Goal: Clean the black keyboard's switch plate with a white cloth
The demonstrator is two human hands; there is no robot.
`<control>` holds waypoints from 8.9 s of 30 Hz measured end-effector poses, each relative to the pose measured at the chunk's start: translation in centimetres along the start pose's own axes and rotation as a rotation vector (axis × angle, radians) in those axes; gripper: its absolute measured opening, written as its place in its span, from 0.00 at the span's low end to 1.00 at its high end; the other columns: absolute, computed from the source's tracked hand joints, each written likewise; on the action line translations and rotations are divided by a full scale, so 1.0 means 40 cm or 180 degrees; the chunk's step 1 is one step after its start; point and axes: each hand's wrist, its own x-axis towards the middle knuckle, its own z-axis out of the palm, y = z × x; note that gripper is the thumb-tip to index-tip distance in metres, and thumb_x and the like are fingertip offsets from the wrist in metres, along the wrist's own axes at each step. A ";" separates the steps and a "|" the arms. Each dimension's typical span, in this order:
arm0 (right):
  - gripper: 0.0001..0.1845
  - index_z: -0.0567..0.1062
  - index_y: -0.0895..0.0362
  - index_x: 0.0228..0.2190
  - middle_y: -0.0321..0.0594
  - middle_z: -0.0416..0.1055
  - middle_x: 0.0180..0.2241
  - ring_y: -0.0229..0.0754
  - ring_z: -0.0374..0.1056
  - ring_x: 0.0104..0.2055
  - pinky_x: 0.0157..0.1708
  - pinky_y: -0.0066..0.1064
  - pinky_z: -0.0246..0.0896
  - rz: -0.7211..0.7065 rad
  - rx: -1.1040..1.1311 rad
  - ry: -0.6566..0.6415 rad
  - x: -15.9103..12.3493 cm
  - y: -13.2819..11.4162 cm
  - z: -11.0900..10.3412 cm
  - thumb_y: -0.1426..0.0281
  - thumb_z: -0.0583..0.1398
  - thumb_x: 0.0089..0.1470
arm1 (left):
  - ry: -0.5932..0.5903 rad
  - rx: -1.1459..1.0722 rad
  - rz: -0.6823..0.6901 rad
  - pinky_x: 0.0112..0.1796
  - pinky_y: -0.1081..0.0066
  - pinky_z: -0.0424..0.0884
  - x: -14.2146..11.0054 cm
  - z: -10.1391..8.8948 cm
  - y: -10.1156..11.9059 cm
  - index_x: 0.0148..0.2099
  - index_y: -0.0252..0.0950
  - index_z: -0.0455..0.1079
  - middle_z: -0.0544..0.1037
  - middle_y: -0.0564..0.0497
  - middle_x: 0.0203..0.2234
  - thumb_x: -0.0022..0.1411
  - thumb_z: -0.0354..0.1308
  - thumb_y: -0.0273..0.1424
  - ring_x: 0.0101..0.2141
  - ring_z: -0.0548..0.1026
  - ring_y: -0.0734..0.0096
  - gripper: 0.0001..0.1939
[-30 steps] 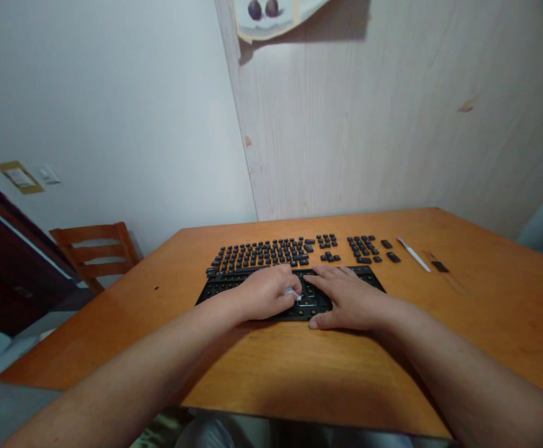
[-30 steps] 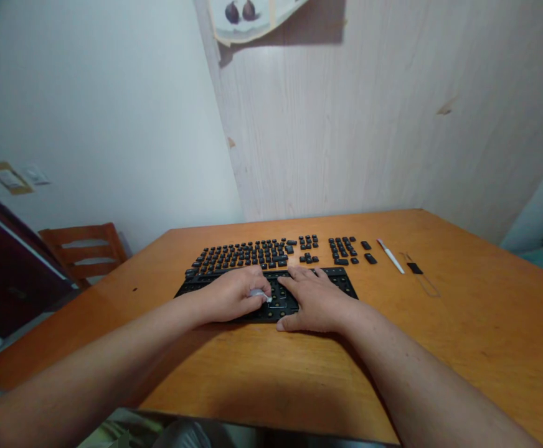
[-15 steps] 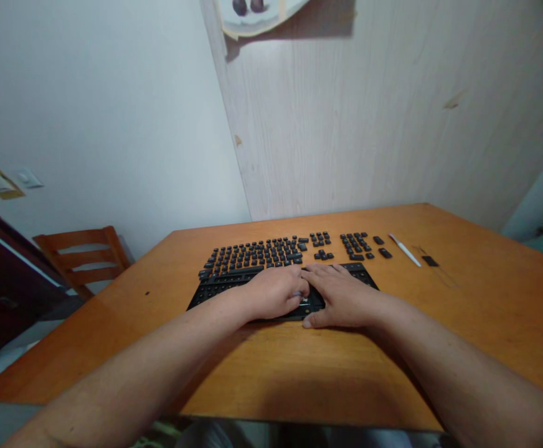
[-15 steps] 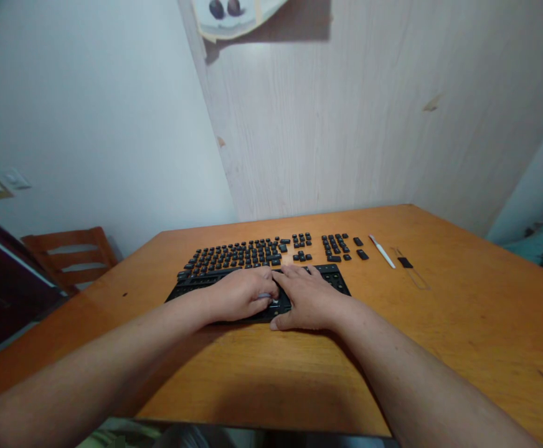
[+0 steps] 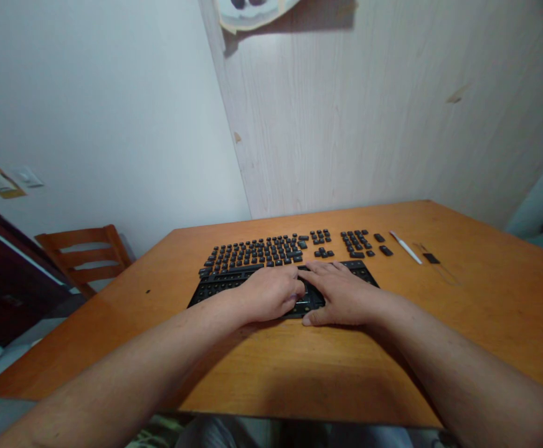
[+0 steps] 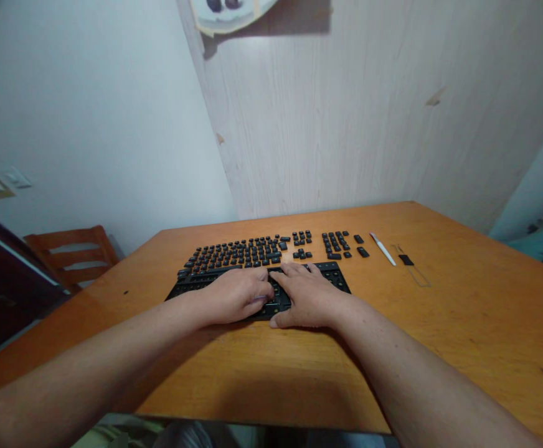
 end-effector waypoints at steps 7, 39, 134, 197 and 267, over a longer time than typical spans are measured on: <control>0.57 0.57 0.54 0.66 0.54 0.47 0.69 0.65 0.41 0.69 0.65 0.58 0.34 -0.0029 0.0010 0.0033 0.000 0.006 0.006 0.39 0.62 0.42 | -0.0032 -0.0228 -0.0205 0.38 0.70 0.69 -0.040 0.011 -0.021 0.41 0.41 0.74 0.72 0.49 0.37 0.64 0.52 0.31 0.36 0.72 0.67 0.10; 0.57 0.59 0.55 0.66 0.55 0.47 0.69 0.64 0.42 0.70 0.65 0.57 0.36 -0.0045 -0.0117 0.0019 0.000 0.014 0.009 0.37 0.60 0.43 | -0.0046 -0.0710 -0.0641 0.38 0.72 0.68 -0.122 0.015 -0.081 0.41 0.39 0.77 0.73 0.49 0.35 0.62 0.54 0.30 0.35 0.72 0.69 0.10; 0.54 0.61 0.54 0.65 0.53 0.51 0.68 0.66 0.46 0.68 0.65 0.59 0.41 -0.0145 -0.0226 0.0146 0.003 0.052 0.037 0.37 0.59 0.45 | -0.0166 -0.0703 -0.1275 0.36 0.74 0.67 -0.413 0.014 -0.229 0.41 0.37 0.78 0.75 0.49 0.33 0.60 0.55 0.28 0.33 0.72 0.71 0.11; 0.55 0.60 0.56 0.66 0.56 0.47 0.69 0.66 0.43 0.69 0.64 0.59 0.40 -0.0114 -0.0310 0.0083 0.001 0.039 0.031 0.36 0.58 0.45 | -0.0184 -0.0706 -0.0926 0.41 0.73 0.68 -0.291 0.007 -0.174 0.41 0.36 0.78 0.76 0.48 0.34 0.60 0.55 0.27 0.36 0.72 0.69 0.10; 0.55 0.60 0.56 0.65 0.56 0.48 0.68 0.66 0.42 0.69 0.64 0.58 0.37 -0.0065 -0.0118 0.0074 -0.003 0.006 0.005 0.40 0.61 0.44 | -0.0183 -0.0717 -0.0282 0.37 0.72 0.68 -0.028 0.006 0.008 0.42 0.39 0.77 0.75 0.49 0.36 0.60 0.54 0.29 0.35 0.73 0.68 0.12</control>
